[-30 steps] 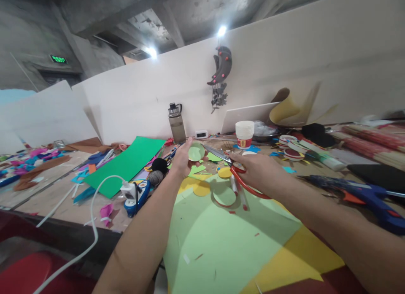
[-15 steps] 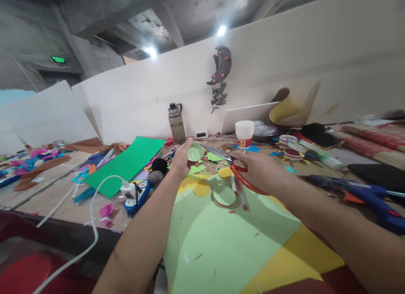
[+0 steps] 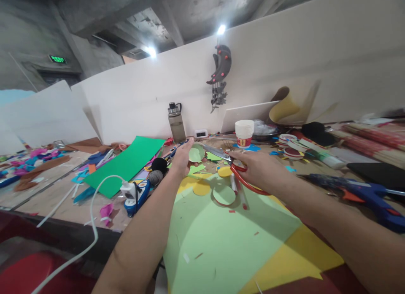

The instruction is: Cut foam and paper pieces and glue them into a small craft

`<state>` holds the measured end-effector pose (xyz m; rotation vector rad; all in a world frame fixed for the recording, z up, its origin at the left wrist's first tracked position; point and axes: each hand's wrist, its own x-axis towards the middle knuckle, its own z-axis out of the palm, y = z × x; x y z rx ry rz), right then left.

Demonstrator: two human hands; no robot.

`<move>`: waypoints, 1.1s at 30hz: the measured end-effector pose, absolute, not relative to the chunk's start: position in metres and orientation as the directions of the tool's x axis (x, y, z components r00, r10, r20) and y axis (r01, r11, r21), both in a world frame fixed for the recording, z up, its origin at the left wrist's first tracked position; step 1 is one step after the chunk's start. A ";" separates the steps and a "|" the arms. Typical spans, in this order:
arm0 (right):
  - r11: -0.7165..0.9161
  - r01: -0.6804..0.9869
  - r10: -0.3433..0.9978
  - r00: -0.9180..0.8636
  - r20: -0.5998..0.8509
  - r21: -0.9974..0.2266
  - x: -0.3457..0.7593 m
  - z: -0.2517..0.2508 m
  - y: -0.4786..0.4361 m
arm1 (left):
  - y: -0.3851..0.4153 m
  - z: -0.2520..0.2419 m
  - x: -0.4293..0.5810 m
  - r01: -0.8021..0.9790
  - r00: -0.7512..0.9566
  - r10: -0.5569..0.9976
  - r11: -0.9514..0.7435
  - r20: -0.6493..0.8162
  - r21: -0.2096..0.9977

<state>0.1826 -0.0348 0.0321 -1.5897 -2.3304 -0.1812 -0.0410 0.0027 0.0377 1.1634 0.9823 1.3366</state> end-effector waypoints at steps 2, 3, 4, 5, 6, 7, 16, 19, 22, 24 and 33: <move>0.375 0.925 0.884 -0.337 0.323 -0.061 0.182 0.033 -0.035 | 0.003 0.037 -0.041 -0.187 0.037 0.991 -0.117 0.126 0.975; 0.375 0.925 0.885 -0.338 0.321 -0.060 0.182 0.034 -0.035 | 0.004 0.036 -0.041 -0.182 0.041 0.990 -0.122 0.132 0.976; 0.375 0.925 0.886 -0.338 0.318 -0.060 0.183 0.034 -0.035 | 0.004 0.036 -0.041 -0.177 0.046 0.990 -0.125 0.135 0.976; 0.378 0.924 0.885 -0.340 0.318 -0.062 0.183 0.033 -0.034 | 0.004 0.036 -0.042 -0.172 0.052 0.989 -0.125 0.136 0.977; 0.385 0.921 0.882 -0.345 0.322 -0.067 0.184 0.033 -0.034 | 0.004 0.036 -0.042 -0.167 0.058 0.989 -0.125 0.136 0.978; 0.393 0.917 0.877 -0.349 0.330 -0.074 0.184 0.032 -0.033 | 0.004 0.036 -0.042 -0.163 0.062 0.989 -0.125 0.137 0.979; 0.408 0.910 0.866 -0.360 0.347 -0.077 0.186 0.031 -0.032 | 0.005 0.036 -0.044 -0.136 0.067 0.989 -0.123 0.133 0.983; 0.410 0.910 0.862 -0.364 0.352 -0.063 0.186 0.031 -0.033 | 0.007 0.035 -0.044 -0.134 0.071 0.990 -0.109 0.119 0.985; 0.402 0.914 0.867 -0.359 0.346 -0.057 0.186 0.032 -0.033 | 0.007 0.035 -0.045 -0.137 0.073 0.991 -0.098 0.109 0.986; 0.395 0.918 0.872 -0.357 0.336 -0.049 0.185 0.033 -0.034 | 0.007 0.035 -0.045 -0.139 0.071 0.991 -0.098 0.109 0.985; 0.366 0.929 0.894 -0.336 0.295 -0.052 0.188 0.035 -0.035 | 0.006 0.039 -0.046 -0.137 0.085 0.993 -0.070 0.082 0.988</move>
